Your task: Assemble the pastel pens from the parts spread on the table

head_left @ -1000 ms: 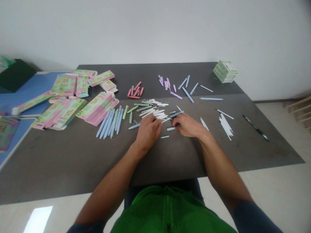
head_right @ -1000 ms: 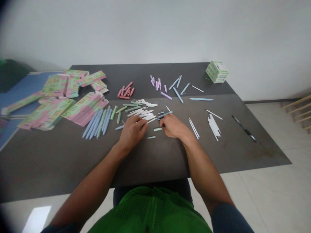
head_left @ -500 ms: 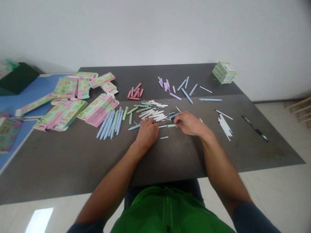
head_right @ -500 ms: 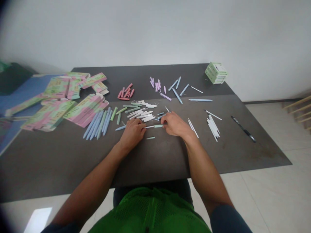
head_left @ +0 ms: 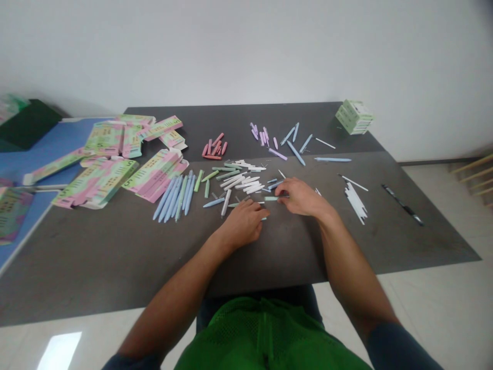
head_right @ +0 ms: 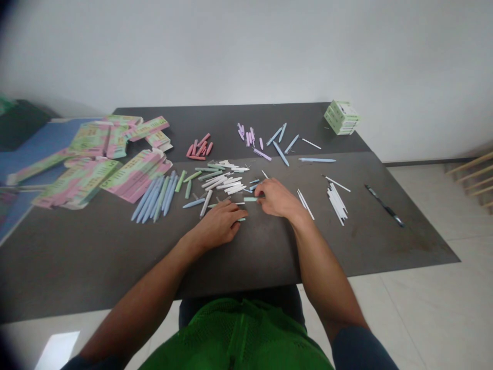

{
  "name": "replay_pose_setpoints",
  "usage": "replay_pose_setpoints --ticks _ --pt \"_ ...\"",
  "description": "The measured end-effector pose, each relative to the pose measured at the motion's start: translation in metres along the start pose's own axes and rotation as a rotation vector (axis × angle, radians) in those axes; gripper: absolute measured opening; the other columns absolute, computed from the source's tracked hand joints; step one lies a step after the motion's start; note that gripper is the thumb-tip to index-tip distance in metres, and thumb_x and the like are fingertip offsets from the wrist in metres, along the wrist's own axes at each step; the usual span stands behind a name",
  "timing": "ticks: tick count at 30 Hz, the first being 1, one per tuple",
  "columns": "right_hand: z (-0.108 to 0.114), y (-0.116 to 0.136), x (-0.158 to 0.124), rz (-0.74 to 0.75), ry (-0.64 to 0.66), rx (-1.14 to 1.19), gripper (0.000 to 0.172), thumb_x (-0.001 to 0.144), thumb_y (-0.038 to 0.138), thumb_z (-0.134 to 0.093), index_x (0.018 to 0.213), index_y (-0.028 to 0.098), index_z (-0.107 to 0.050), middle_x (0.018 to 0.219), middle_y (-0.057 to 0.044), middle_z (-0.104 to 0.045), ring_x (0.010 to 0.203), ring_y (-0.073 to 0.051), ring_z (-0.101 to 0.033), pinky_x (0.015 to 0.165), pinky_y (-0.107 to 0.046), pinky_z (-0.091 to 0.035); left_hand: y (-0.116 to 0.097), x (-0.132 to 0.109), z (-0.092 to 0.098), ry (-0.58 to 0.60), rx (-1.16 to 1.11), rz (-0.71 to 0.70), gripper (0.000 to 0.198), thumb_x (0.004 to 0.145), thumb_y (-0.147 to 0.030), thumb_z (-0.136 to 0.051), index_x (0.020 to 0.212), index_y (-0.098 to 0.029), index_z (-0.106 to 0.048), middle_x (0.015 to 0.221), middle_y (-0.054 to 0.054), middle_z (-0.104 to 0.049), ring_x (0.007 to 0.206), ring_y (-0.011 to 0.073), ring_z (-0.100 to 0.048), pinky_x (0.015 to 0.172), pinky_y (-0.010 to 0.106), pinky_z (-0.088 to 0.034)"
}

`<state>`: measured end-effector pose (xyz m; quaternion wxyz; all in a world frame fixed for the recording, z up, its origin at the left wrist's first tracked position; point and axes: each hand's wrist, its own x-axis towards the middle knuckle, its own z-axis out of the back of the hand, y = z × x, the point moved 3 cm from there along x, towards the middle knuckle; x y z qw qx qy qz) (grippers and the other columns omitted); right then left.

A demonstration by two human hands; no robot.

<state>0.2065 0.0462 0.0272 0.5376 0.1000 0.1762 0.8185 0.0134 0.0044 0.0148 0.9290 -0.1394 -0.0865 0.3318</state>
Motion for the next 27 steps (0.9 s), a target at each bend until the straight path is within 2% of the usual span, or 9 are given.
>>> replay_pose_setpoints --ticks 4,9,13,19,23,27 --pt "-0.002 0.0 0.0 0.002 -0.001 0.011 0.011 0.08 0.016 -0.068 0.089 0.019 -0.074 0.091 -0.007 -0.071 0.09 -0.023 -0.062 0.086 -0.032 -0.045 -0.002 0.002 -0.006 0.053 0.0 -0.025 0.033 0.09 -0.011 -0.049 0.108 -0.023 -0.073 0.098 0.01 -0.066 0.098 0.0248 -0.06 0.095 0.04 -0.046" --pt "-0.002 0.001 0.001 0.012 -0.01 0.017 0.01 0.08 0.017 -0.069 0.088 0.019 -0.074 0.091 -0.008 -0.07 0.088 -0.022 -0.062 0.086 -0.033 -0.045 0.001 0.002 -0.005 0.016 -0.047 -0.002 0.034 0.091 -0.009 -0.047 0.108 -0.022 -0.073 0.097 0.01 -0.065 0.096 0.0242 -0.059 0.093 0.039 -0.048" --pt "0.002 0.005 0.0 -0.008 -0.032 0.093 0.009 0.08 0.017 -0.069 0.088 0.019 -0.073 0.091 -0.007 -0.07 0.088 -0.021 -0.062 0.083 -0.032 -0.045 0.019 -0.001 0.007 -0.162 -0.304 0.083 0.031 0.093 -0.014 -0.047 0.112 -0.021 -0.07 0.101 0.009 -0.064 0.097 0.0211 -0.061 0.091 0.035 -0.049" --pt "0.002 0.021 -0.001 -0.085 -0.041 0.263 0.005 0.082 0.021 -0.068 0.087 0.021 -0.068 0.08 -0.001 -0.067 0.072 -0.015 -0.058 0.068 -0.027 -0.042 0.057 -0.005 0.018 -0.453 -0.768 0.385 0.02 0.087 -0.024 -0.058 0.105 -0.018 -0.065 0.079 -0.001 -0.061 0.068 0.0124 -0.056 0.065 0.025 -0.045" --pt "-0.006 0.031 0.0 -0.092 -0.018 0.399 0.005 0.083 0.024 -0.066 0.086 0.02 -0.064 0.074 0.001 -0.065 0.065 -0.013 -0.055 0.062 -0.025 -0.04 0.064 -0.005 0.019 -0.618 -0.983 0.496 0.021 0.081 -0.028 -0.065 0.098 -0.018 -0.059 0.076 -0.003 -0.06 0.063 0.0097 -0.054 0.06 0.022 -0.042" --pt "-0.012 0.04 0.002 -0.056 -0.011 0.475 0.006 0.083 0.023 -0.066 0.085 0.02 -0.062 0.073 0.002 -0.064 0.065 -0.013 -0.055 0.062 -0.025 -0.04 0.06 -0.005 0.022 -0.701 -1.033 0.526 0.021 0.078 -0.028 -0.067 0.094 -0.018 -0.057 0.079 -0.002 -0.061 0.064 0.0092 -0.055 0.059 0.021 -0.043"
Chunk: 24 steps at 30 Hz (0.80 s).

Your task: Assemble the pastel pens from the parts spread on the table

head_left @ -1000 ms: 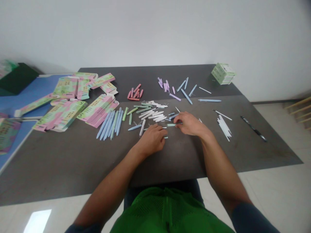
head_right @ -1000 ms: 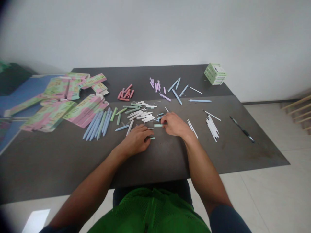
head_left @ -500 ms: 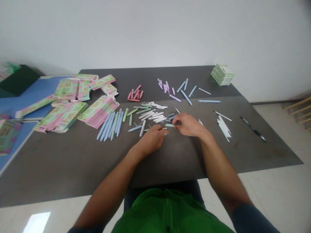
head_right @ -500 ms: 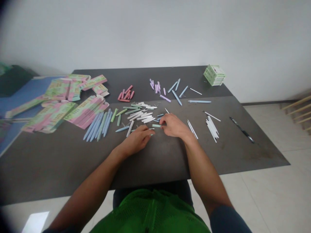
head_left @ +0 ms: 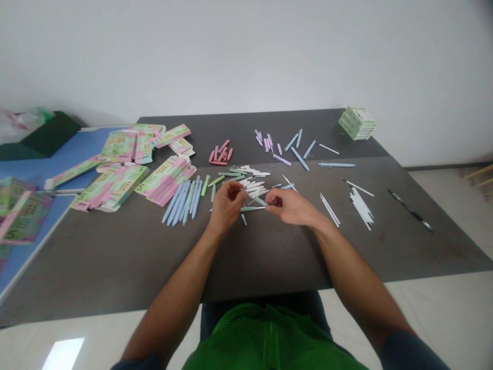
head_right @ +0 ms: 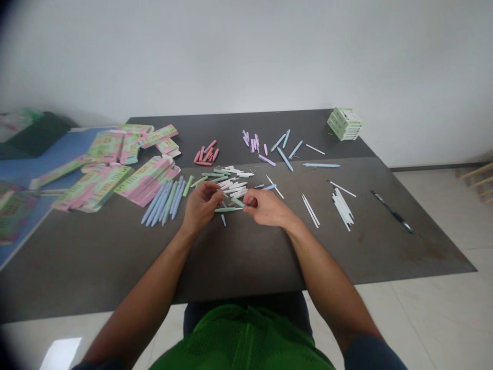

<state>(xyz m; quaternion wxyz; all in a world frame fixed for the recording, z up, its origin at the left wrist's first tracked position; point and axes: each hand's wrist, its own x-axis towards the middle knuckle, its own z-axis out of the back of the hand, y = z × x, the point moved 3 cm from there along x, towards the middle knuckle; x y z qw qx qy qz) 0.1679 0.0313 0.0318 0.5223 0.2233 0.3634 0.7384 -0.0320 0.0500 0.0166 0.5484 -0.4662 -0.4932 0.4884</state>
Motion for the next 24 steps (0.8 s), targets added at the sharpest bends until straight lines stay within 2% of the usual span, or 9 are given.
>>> replay_pose_setpoints --ticks 8,17,21,24 --pt "-0.008 0.001 0.001 0.034 0.012 0.085 0.007 0.084 0.026 -0.065 0.086 0.019 -0.063 0.074 0.001 -0.063 0.066 -0.013 -0.055 0.061 -0.025 -0.04 -0.001 -0.007 -0.008 0.016 -0.02 -0.066 0.025 0.077 -0.028 -0.069 0.095 -0.019 -0.053 0.082 -0.001 -0.061 0.072 0.0106 -0.06 0.067 0.022 -0.047" --pt "-0.019 -0.004 0.005 0.007 0.021 0.271 0.016 0.082 0.033 -0.069 0.087 0.019 -0.064 0.076 0.0 -0.065 0.067 -0.014 -0.057 0.063 -0.026 -0.044 -0.007 -0.008 -0.003 0.002 0.045 -0.078 0.017 0.079 -0.03 -0.07 0.089 -0.018 -0.062 0.078 0.0 -0.065 0.069 0.0124 -0.06 0.065 0.024 -0.048" --pt "-0.017 -0.002 0.005 0.001 -0.018 0.283 0.016 0.081 0.034 -0.069 0.086 0.019 -0.064 0.075 0.0 -0.065 0.067 -0.014 -0.057 0.064 -0.027 -0.044 -0.008 -0.01 -0.004 0.032 0.163 -0.152 0.012 0.085 -0.03 -0.064 0.087 -0.018 -0.067 0.081 0.002 -0.067 0.074 0.0139 -0.061 0.07 0.026 -0.049" --pt "-0.015 -0.001 0.006 -0.008 -0.042 0.293 0.015 0.081 0.032 -0.069 0.087 0.018 -0.065 0.076 0.0 -0.066 0.068 -0.014 -0.057 0.065 -0.027 -0.044 -0.009 -0.013 -0.005 0.06 0.236 -0.251 0.01 0.087 -0.026 -0.061 0.089 -0.019 -0.069 0.095 0.005 -0.07 0.089 0.017 -0.064 0.079 0.029 -0.051"
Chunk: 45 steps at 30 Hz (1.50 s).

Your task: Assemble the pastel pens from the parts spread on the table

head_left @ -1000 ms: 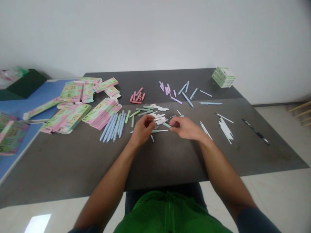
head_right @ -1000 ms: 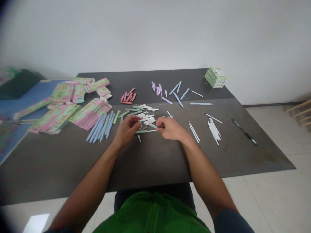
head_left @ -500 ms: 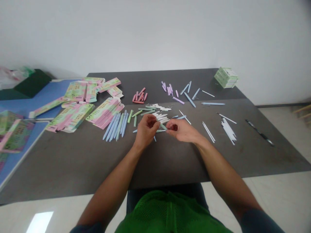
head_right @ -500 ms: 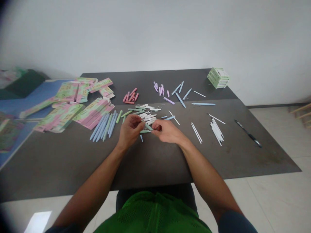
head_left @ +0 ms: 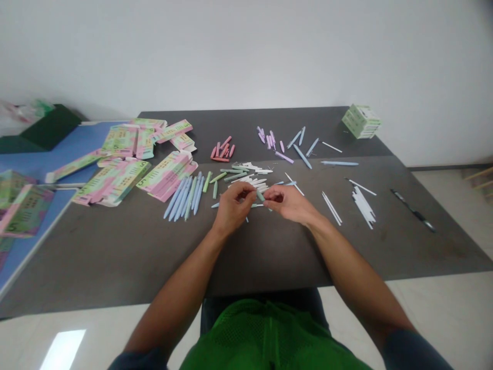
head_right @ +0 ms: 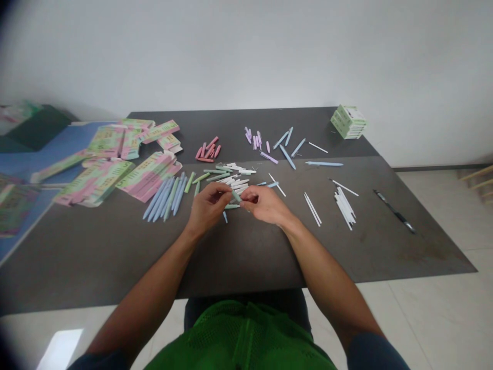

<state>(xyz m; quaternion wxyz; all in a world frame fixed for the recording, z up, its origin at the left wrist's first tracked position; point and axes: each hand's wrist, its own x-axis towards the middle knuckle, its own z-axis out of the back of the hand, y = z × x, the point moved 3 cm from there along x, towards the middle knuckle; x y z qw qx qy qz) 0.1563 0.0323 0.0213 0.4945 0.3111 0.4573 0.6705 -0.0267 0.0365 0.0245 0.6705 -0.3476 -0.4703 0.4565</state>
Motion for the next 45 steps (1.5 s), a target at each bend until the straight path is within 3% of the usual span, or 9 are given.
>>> replay_pose_setpoints --ticks 4,8,13,16,21,27,33,37,45 --pt "0.002 0.001 0.0 0.005 -0.005 0.05 0.015 0.08 0.03 -0.07 0.089 0.018 -0.065 0.078 0.0 -0.066 0.071 -0.014 -0.058 0.067 -0.027 -0.044 -0.005 0.0 0.001 0.049 0.042 -0.098 0.021 0.086 -0.014 -0.056 0.099 -0.02 -0.072 0.113 0.008 -0.069 0.104 0.018 -0.064 0.084 0.029 -0.051" --pt "0.005 0.0 0.0 -0.007 0.004 0.191 0.02 0.081 0.034 -0.073 0.092 0.019 -0.064 0.083 -0.002 -0.071 0.073 -0.015 -0.06 0.068 -0.027 -0.044 -0.001 0.002 0.006 0.042 0.138 -0.029 0.034 0.083 -0.012 -0.056 0.115 -0.02 -0.067 0.106 0.006 -0.069 0.086 0.0148 -0.063 0.076 0.027 -0.051" --pt "0.012 -0.001 0.0 -0.067 -0.032 0.303 0.031 0.075 0.044 -0.08 0.091 0.02 -0.066 0.085 -0.003 -0.074 0.07 -0.015 -0.059 0.062 -0.027 -0.041 0.009 0.003 0.003 0.23 0.48 -0.072 0.016 0.081 -0.014 -0.062 0.093 -0.017 -0.072 0.096 0.007 -0.069 0.097 0.0225 -0.06 0.093 0.037 -0.048" --pt "0.014 -0.001 0.0 -0.077 -0.046 0.318 0.033 0.073 0.045 -0.08 0.092 0.021 -0.067 0.087 -0.004 -0.075 0.069 -0.015 -0.06 0.062 -0.027 -0.042 0.016 -0.001 -0.003 0.354 0.626 -0.127 0.02 0.082 -0.018 -0.064 0.099 -0.017 -0.075 0.099 0.01 -0.069 0.102 0.0268 -0.058 0.098 0.042 -0.045" --pt "0.016 -0.001 0.001 -0.038 -0.095 0.211 0.027 0.079 0.042 -0.075 0.094 0.022 -0.067 0.085 -0.003 -0.075 0.074 -0.018 -0.064 0.068 -0.03 -0.046 0.021 -0.005 -0.01 0.444 0.757 -0.14 0.02 0.09 -0.024 -0.059 0.097 -0.019 -0.077 0.1 0.012 -0.066 0.101 0.0287 -0.055 0.094 0.044 -0.045" --pt "0.028 -0.003 0.002 0.045 -0.209 -0.091 0.014 0.085 0.029 -0.066 0.097 0.022 -0.069 0.091 -0.004 -0.074 0.082 -0.019 -0.065 0.077 -0.033 -0.047 0.013 -0.002 -0.006 0.327 0.706 -0.139 0.017 0.092 -0.021 -0.054 0.095 -0.017 -0.071 0.102 0.011 -0.068 0.103 0.0276 -0.057 0.096 0.043 -0.045" --pt "0.038 -0.011 0.003 0.171 -0.335 -0.412 0.015 0.085 0.018 -0.061 0.097 0.023 -0.069 0.094 -0.006 -0.072 0.093 -0.025 -0.059 0.083 -0.038 -0.047 0.008 0.004 0.004 0.173 0.549 -0.057 0.017 0.094 -0.018 -0.05 0.104 -0.019 -0.064 0.104 0.009 -0.071 0.1 0.024 -0.064 0.094 0.038 -0.049" --pt "0.036 -0.016 0.004 0.22 -0.358 -0.545 0.019 0.084 0.013 -0.059 0.096 0.023 -0.07 0.093 -0.008 -0.071 0.096 -0.028 -0.054 0.088 -0.041 -0.045 0.008 0.004 0.006 0.112 0.512 -0.076 0.017 0.093 -0.019 -0.052 0.106 -0.02 -0.064 0.112 0.01 -0.071 0.108 0.024 -0.064 0.099 0.038 -0.049" --pt "0.031 -0.013 0.003 0.245 -0.302 -0.644 0.019 0.086 0.013 -0.056 0.094 0.024 -0.069 0.094 -0.007 -0.071 0.097 -0.028 -0.051 0.088 -0.042 -0.036 0.009 0.003 0.007 0.121 0.536 -0.078 0.016 0.091 -0.017 -0.055 0.103 -0.02 -0.064 0.109 0.009 -0.07 0.106 0.0244 -0.063 0.099 0.039 -0.05"
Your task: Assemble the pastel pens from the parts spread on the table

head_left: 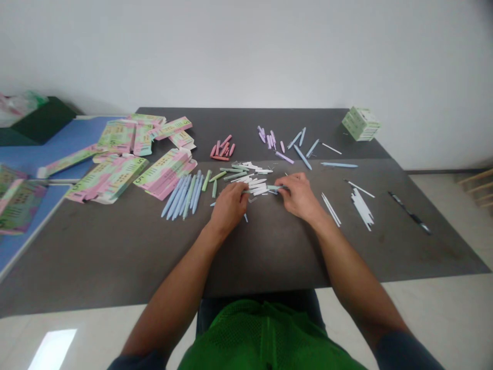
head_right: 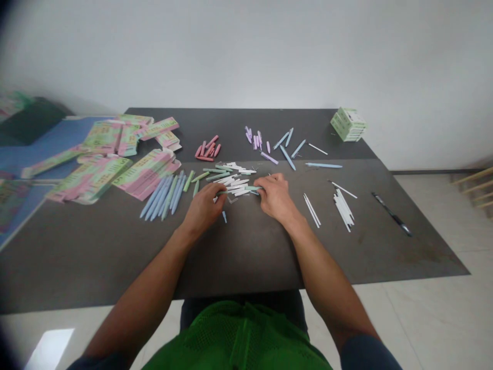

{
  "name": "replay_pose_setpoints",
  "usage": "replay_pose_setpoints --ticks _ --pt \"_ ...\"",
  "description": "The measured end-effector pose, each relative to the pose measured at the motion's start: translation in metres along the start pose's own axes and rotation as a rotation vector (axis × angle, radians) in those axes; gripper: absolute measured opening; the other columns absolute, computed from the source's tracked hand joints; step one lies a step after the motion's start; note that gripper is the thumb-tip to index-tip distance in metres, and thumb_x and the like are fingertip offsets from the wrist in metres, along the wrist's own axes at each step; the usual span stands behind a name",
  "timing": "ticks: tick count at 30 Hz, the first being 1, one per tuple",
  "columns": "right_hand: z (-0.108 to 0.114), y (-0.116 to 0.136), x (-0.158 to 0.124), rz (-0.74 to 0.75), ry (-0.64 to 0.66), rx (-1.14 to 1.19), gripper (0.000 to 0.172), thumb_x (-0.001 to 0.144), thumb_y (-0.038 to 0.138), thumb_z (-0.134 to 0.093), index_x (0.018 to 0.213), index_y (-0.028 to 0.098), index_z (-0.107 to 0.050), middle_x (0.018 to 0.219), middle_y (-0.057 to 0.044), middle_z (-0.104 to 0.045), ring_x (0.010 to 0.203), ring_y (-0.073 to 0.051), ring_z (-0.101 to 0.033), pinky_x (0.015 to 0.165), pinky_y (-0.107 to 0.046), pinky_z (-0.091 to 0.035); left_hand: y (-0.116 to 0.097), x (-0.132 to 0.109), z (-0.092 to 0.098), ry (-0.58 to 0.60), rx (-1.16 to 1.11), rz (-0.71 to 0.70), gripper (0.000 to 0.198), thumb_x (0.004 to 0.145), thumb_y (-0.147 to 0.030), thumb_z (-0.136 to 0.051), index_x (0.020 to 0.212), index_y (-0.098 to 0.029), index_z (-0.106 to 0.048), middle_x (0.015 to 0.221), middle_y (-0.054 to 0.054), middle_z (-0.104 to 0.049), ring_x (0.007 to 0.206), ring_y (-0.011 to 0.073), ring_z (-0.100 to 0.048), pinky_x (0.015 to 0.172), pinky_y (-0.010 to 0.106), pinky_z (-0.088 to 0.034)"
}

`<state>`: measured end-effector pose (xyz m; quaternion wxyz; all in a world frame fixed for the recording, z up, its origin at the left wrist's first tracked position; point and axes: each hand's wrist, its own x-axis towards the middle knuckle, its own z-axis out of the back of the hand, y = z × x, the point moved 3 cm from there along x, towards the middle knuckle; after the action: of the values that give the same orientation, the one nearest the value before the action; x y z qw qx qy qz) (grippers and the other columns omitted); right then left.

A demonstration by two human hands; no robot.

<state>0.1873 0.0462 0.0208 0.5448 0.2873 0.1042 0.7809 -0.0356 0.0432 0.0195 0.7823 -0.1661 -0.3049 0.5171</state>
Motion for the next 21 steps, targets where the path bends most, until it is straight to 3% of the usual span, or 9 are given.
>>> replay_pose_setpoints --ticks 21 --pt "-0.0003 0.0069 -0.0022 0.006 0.03 -0.009 0.02 0.089 0.016 -0.057 0.101 0.025 -0.071 0.101 -0.008 -0.072 0.102 -0.03 -0.05 0.088 -0.044 -0.035 0.0006 -0.0001 -0.0013 0.05 0.006 0.007 0.017 0.09 -0.016 -0.053 0.101 -0.02 -0.064 0.107 0.009 -0.069 0.102 0.0238 -0.063 0.097 0.039 -0.05"
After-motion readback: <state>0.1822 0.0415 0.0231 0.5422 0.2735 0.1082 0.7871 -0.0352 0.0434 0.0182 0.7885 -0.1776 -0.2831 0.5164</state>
